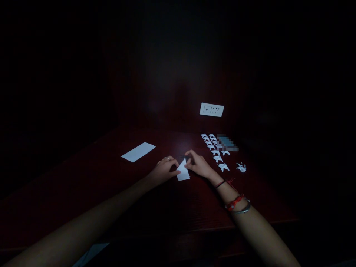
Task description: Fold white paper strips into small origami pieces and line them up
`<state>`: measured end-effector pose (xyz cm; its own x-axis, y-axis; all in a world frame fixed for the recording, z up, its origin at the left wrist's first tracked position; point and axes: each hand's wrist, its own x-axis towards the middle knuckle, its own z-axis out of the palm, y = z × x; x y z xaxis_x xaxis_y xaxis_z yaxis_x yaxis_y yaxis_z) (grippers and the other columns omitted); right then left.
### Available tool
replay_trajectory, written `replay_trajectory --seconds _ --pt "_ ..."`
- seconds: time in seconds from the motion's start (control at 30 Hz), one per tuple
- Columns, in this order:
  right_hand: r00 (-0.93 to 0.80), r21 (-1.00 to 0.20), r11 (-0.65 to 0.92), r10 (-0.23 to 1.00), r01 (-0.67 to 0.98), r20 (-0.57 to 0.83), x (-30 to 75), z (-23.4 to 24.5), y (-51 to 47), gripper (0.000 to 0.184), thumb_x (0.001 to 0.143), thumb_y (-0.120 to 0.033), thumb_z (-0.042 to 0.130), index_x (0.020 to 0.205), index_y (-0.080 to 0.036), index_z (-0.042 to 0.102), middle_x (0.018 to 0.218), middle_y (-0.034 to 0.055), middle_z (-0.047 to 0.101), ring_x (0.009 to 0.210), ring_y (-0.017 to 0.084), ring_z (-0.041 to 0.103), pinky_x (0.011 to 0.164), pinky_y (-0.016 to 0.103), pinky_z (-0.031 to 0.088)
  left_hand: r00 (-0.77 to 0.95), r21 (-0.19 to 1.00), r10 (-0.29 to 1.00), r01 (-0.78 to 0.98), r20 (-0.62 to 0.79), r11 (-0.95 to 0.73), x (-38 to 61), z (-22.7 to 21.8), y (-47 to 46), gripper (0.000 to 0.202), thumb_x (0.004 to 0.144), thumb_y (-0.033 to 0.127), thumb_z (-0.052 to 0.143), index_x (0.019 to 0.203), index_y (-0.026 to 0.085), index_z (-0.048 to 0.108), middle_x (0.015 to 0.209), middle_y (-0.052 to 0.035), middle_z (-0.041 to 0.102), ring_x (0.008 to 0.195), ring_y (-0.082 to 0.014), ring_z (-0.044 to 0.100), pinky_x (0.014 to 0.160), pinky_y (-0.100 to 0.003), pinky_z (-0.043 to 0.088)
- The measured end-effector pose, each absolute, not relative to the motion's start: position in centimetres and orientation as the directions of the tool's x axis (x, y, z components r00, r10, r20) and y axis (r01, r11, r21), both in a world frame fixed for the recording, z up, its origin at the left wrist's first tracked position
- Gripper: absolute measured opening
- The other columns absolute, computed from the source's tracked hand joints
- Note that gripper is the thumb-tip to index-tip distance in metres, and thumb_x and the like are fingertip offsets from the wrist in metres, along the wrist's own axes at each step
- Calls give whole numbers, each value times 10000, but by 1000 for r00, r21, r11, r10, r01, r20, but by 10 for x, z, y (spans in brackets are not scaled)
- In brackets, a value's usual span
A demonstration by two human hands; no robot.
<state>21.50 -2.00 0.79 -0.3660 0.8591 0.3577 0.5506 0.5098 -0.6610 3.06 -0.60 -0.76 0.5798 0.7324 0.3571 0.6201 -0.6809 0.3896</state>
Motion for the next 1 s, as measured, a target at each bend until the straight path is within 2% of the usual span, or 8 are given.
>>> replay_trajectory --seconds 0.1,0.2,0.3,0.37,0.53,0.73,0.87,1.0 --pt "-246 -731 447 894 515 374 212 5 -16 263 662 -169 488 923 -188 462 614 -51 525 550 75 487 534 180 371 568 438 744 603 353 -667 31 -8 -3 203 662 362 544 780 198 557 919 -21 475 885 -191 444 772 -314 339" --pt "-165 -754 416 907 509 388 211 6 -14 130 687 -187 460 790 -161 535 631 -25 536 567 79 486 543 185 374 540 487 745 566 391 -665 31 -10 0 166 646 336 564 725 191 576 932 -25 475 900 -189 448 799 -313 336" --pt "-177 -727 441 893 526 414 211 10 -16 178 709 -214 461 814 -148 588 741 21 586 652 100 516 616 213 392 518 548 741 504 427 -668 31 -10 3 127 655 306 559 684 184 575 945 -28 479 909 -179 453 817 -309 336" --pt "-232 -662 512 853 547 468 211 13 -19 223 697 -254 502 870 -153 600 836 45 588 722 112 520 673 229 390 507 600 748 459 429 -655 31 -7 3 112 667 288 543 683 180 562 955 -28 482 918 -171 452 804 -302 350" --pt "-330 -540 605 786 585 523 208 17 -23 380 601 -303 616 951 -160 581 931 59 561 800 129 505 712 235 387 555 693 760 399 339 -601 30 4 -2 148 727 299 457 773 172 520 885 -14 507 837 -149 477 681 -257 397" --pt "-317 -543 562 817 624 482 206 20 -27 268 705 -209 483 951 -174 583 923 47 590 789 134 525 716 240 388 541 632 769 473 341 -614 30 3 -2 107 709 257 458 734 163 501 841 -13 485 767 -136 470 657 -240 389" --pt "-219 -555 461 867 692 447 209 17 -23 258 684 -148 443 882 -155 608 779 32 614 660 123 526 630 219 395 492 532 781 574 384 -623 30 -5 0 101 661 259 506 641 160 497 837 -21 456 797 -156 455 716 -275 370" --pt "-125 -631 361 914 687 387 212 10 -17 247 655 -144 450 841 -157 612 699 6 597 617 108 512 592 204 393 445 468 807 660 387 -588 30 -10 -1 176 633 297 540 760 177 525 917 -32 431 894 -202 415 784 -330 332"
